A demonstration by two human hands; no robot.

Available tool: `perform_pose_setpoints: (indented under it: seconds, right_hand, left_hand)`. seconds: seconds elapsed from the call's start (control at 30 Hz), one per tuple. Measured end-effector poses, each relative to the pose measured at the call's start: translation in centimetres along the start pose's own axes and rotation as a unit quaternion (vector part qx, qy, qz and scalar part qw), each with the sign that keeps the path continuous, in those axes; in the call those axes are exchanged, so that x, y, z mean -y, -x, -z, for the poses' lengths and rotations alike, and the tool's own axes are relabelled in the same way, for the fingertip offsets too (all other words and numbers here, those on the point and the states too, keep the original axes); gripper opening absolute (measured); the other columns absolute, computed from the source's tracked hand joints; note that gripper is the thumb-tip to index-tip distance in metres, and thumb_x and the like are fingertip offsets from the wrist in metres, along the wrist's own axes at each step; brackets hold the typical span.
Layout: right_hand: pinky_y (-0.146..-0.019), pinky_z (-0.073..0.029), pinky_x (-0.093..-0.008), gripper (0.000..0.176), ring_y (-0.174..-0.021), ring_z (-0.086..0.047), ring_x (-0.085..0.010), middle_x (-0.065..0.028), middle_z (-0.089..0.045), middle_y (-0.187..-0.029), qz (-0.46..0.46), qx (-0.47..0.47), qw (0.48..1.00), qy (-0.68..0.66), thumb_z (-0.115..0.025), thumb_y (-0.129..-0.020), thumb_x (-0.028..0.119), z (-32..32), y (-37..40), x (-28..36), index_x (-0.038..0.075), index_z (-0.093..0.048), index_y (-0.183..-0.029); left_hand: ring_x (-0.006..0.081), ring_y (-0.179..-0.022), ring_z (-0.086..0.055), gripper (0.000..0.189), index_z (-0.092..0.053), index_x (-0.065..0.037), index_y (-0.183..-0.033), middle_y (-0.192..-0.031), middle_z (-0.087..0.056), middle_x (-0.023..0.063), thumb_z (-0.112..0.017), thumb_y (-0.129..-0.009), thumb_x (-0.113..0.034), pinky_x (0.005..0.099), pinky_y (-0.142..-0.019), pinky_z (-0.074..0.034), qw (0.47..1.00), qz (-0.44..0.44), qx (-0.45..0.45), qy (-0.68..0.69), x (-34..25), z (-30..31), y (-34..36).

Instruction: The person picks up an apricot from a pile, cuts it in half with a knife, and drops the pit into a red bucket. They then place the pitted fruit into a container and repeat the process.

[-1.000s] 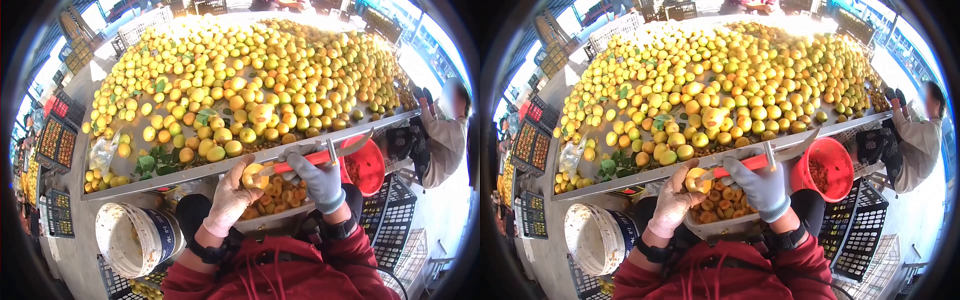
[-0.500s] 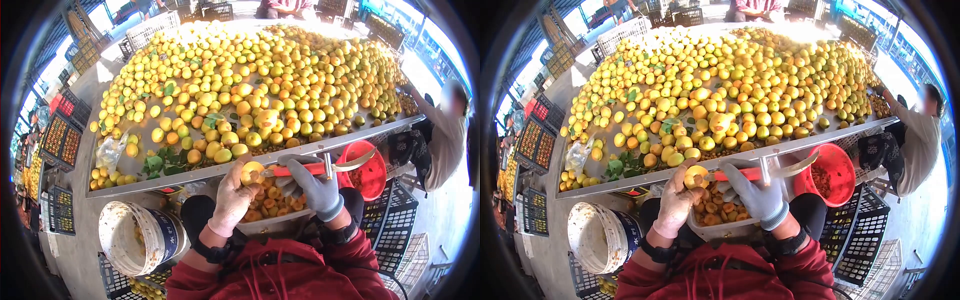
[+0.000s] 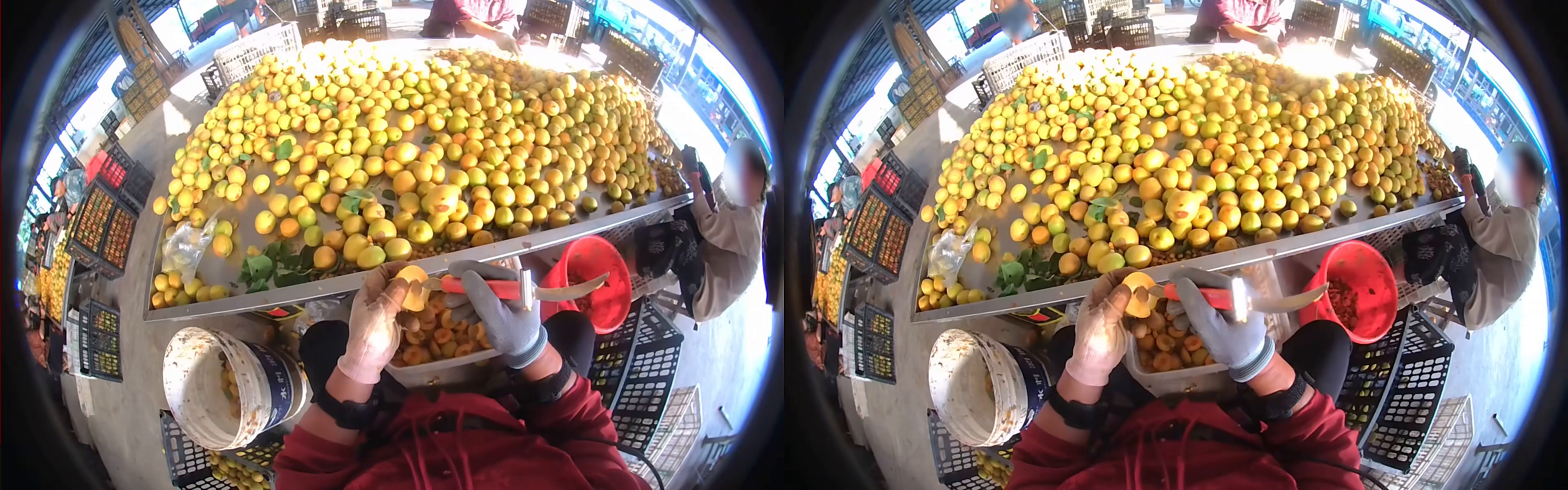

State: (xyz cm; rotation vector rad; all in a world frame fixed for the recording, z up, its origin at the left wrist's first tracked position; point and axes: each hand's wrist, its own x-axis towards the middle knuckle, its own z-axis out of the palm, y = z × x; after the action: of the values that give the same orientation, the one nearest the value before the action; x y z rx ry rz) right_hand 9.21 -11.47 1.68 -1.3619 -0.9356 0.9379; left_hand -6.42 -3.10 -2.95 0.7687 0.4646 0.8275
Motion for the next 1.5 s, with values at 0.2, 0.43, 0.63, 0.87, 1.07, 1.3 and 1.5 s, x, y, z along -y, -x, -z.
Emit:
perform_pose_setpoints:
  seconds: [0.2, 0.43, 0.63, 0.87, 1.07, 1.3, 1.5]
  right_hand:
    - [-0.059, -0.051, -0.0231, 0.029, -0.07, -0.063, -0.0127, -0.0098, -0.066, -0.084, 0.133, 0.011, 0.987, 0.088, -0.049, -0.093, 0.019, -0.4, -0.7, -1.9, -0.004, -0.058, -0.109]
    - [-0.049, -0.049, -0.0222, 0.026, -0.054, -0.06, -0.0103, -0.0086, -0.066, -0.074, -0.061, -0.013, 0.988, -0.138, -0.056, -0.09, 0.023, -0.6, -1.2, -0.4, -0.001, -0.063, -0.098]
    - [-0.046, -0.047, -0.0192, 0.021, -0.055, -0.059, -0.0086, -0.0064, -0.065, -0.072, -0.027, -0.029, 0.994, -0.104, -0.058, -0.089, 0.018, -1.0, -1.1, -0.2, -0.001, -0.063, -0.098]
    - [-0.044, -0.046, -0.0188, 0.019, -0.052, -0.057, -0.007, -0.0042, -0.065, -0.07, -0.024, -0.041, 0.995, -0.085, -0.059, -0.088, 0.017, -1.2, -1.1, 0.4, 0.0, -0.064, -0.095]
    - [-0.045, -0.045, -0.0183, 0.019, -0.053, -0.058, -0.0064, -0.0042, -0.065, -0.07, -0.027, -0.021, 0.996, -0.088, -0.059, -0.088, 0.016, -1.0, -1.1, 0.6, 0.0, -0.064, -0.095]
    - [-0.053, -0.049, -0.0214, 0.016, -0.061, -0.062, -0.0089, -0.0064, -0.066, -0.075, 0.061, 0.044, 0.997, -0.008, -0.059, -0.087, 0.011, -1.3, -1.0, 0.4, 0.0, -0.064, -0.098]
    - [-0.06, -0.053, -0.0283, 0.017, -0.066, -0.065, -0.0192, -0.0119, -0.067, -0.08, 0.398, 0.054, 0.859, 0.316, -0.057, -0.083, 0.006, -1.6, -1.6, 0.1, -0.001, -0.063, -0.097]
  left_hand:
    - [0.0143, -0.061, -0.06, 0.039, -0.048, -0.003, -0.119, -0.091, -0.06, 0.003, -0.054, -0.091, -0.029, 0.0187, -0.045, -0.042, 0.993, -0.027, -0.079, -0.088, 0.1, -0.8, -0.1]
    - [0.0148, -0.06, -0.06, 0.036, -0.045, -0.003, -0.122, -0.094, -0.061, 0.0061, -0.051, -0.091, -0.021, 0.0195, -0.045, -0.041, 0.999, -0.026, -0.019, -0.01, -0.3, 0.2, -0.4]
    - [0.017, -0.058, -0.06, 0.03, -0.046, -0.003, -0.114, -0.095, -0.061, 0.0091, -0.05, -0.091, -0.02, 0.0199, -0.043, -0.04, 0.999, 0.0, -0.016, -0.033, -0.5, 0.2, -0.9]
    - [0.019, -0.067, -0.063, 0.027, -0.048, -0.003, -0.106, -0.095, -0.062, 0.0121, -0.051, -0.092, -0.026, 0.024, -0.047, -0.048, 0.999, -0.01, -0.034, 0.031, 0.2, 0.7, -0.9]
    - [0.0158, -0.077, -0.062, 0.034, -0.051, -0.001, -0.11, -0.096, -0.062, 0.0103, -0.052, -0.092, -0.03, 0.0249, -0.055, -0.051, 1.0, -0.002, -0.021, 0.008, -0.5, 0.8, -0.8]
    - [0.0078, -0.076, -0.054, 0.033, -0.059, 0.002, -0.104, -0.095, -0.061, 0.0034, -0.055, -0.092, -0.028, 0.0193, -0.068, -0.043, 0.99, -0.063, -0.062, -0.108, 0.0, 1.0, -0.7]
    - [0.0057, -0.066, -0.047, 0.02, -0.059, 0.003, -0.102, -0.088, -0.058, 0.0014, -0.047, -0.09, -0.007, 0.0177, -0.061, -0.038, 0.981, -0.124, -0.092, -0.118, 1.6, 1.8, -1.2]
